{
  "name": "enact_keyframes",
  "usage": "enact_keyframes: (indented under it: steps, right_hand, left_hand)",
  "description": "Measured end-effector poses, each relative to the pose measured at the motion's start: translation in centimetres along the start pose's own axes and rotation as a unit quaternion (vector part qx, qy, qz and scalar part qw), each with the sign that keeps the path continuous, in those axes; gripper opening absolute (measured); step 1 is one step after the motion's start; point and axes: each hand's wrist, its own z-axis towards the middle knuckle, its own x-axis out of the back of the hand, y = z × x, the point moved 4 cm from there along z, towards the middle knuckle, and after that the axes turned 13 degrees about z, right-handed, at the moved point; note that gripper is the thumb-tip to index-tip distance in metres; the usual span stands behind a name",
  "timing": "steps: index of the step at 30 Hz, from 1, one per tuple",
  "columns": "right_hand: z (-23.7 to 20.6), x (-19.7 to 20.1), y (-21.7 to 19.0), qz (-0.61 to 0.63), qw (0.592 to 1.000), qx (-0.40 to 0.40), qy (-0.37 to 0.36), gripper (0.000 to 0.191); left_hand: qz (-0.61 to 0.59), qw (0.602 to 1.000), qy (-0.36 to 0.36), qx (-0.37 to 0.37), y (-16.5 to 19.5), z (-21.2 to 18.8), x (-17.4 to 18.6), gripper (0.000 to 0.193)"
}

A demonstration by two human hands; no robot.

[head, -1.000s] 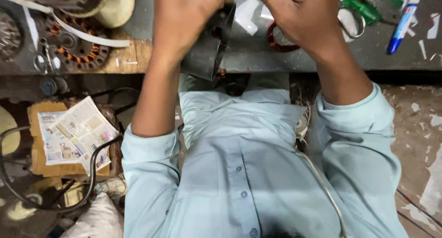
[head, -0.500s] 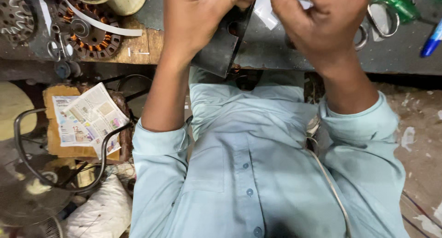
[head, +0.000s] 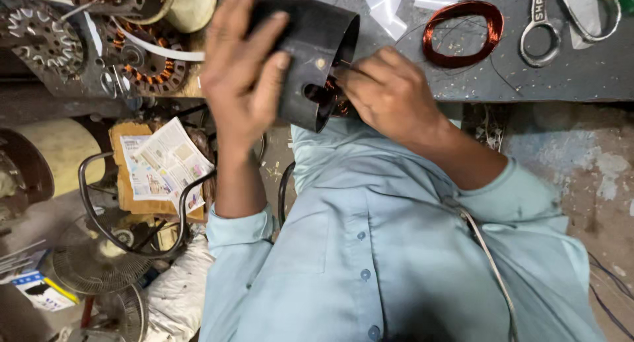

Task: The person wraps a small cylindrical component with white tape, cuts the tape with scissors, and then places a copper wire coil into a black cylindrical housing. The person manipulates the coil and housing by hand.

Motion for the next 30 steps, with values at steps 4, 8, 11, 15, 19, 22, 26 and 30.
enact_keyframes:
  steps: [4, 8, 11, 15, 19, 22, 26, 30]
  right_hand:
    - [-0.6, -2.3, 1.3, -0.023, 0.999, -0.027, 0.000, 0.012]
    - [-0.3, -1.9, 0.9, -0.025, 0.999, -0.022, -0.003, 0.014]
    - [-0.1, -1.6, 0.1, -0.040, 0.999, -0.011, -0.026, 0.012]
    - [0.0, -1.7, -0.1, -0.044, 0.998, -0.008, -0.032, 0.012]
    - [0.6, -2.7, 0.5, -0.049, 0.997, -0.001, -0.057, 0.010]
    - [0.8, -2.7, 0.7, -0.072, 0.996, 0.018, -0.055, 0.013]
    - [0.1, -2.0, 0.7, -0.055, 0.998, 0.009, -0.014, 0.011]
    - [0.1, -2.4, 1.0, -0.050, 0.998, 0.020, 0.022, 0.009]
  left_hand:
    - [-0.185, 0.916, 0.130, 0.333, -10.7, -4.0, -0.3, 0.029]
    - [-0.110, 0.964, -0.122, 0.208, -15.0, -8.2, -5.4, 0.022]
    - [-0.133, 0.965, -0.051, 0.219, -16.9, -11.0, -6.3, 0.019]
    - [-0.173, 0.935, -0.081, 0.298, -18.4, -11.6, -7.4, 0.021]
    - [-0.154, 0.949, -0.084, 0.262, -18.3, -10.5, -7.3, 0.023]
    - [-0.369, 0.829, -0.099, 0.409, -19.5, -10.8, -8.1, 0.033]
    - [-0.307, 0.879, -0.098, 0.351, -19.9, -10.6, -8.5, 0.038]
    - [-0.220, 0.922, -0.106, 0.299, -19.7, -11.0, -8.9, 0.039]
